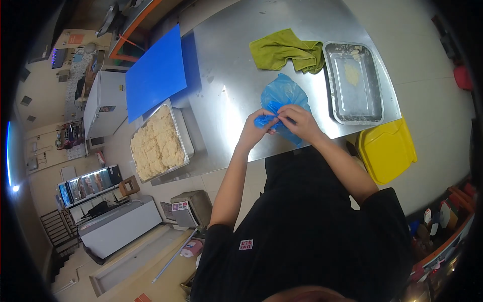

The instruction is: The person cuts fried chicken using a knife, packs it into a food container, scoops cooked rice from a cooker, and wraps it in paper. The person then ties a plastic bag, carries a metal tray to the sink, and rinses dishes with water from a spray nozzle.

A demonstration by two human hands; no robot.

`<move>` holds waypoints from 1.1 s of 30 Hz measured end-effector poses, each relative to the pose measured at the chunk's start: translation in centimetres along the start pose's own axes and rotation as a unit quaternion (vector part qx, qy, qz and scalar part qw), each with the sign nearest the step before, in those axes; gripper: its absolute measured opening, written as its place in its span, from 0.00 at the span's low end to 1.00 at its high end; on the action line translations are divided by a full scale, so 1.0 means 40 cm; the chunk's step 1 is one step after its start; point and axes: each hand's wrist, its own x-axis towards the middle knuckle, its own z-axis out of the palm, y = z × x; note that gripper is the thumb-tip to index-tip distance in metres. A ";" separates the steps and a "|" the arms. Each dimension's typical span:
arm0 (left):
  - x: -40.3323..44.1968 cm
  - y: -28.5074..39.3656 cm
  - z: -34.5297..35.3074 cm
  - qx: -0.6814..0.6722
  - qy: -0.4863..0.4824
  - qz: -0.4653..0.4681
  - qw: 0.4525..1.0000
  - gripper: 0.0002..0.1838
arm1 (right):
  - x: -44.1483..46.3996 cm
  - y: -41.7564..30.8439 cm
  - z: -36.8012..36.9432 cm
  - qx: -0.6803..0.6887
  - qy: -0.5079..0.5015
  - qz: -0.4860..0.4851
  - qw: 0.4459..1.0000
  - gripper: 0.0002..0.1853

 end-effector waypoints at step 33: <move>-0.001 -0.098 -0.045 0.007 -0.058 0.115 0.992 0.07 | 0.164 0.019 -0.047 0.111 -0.245 0.233 0.935 0.10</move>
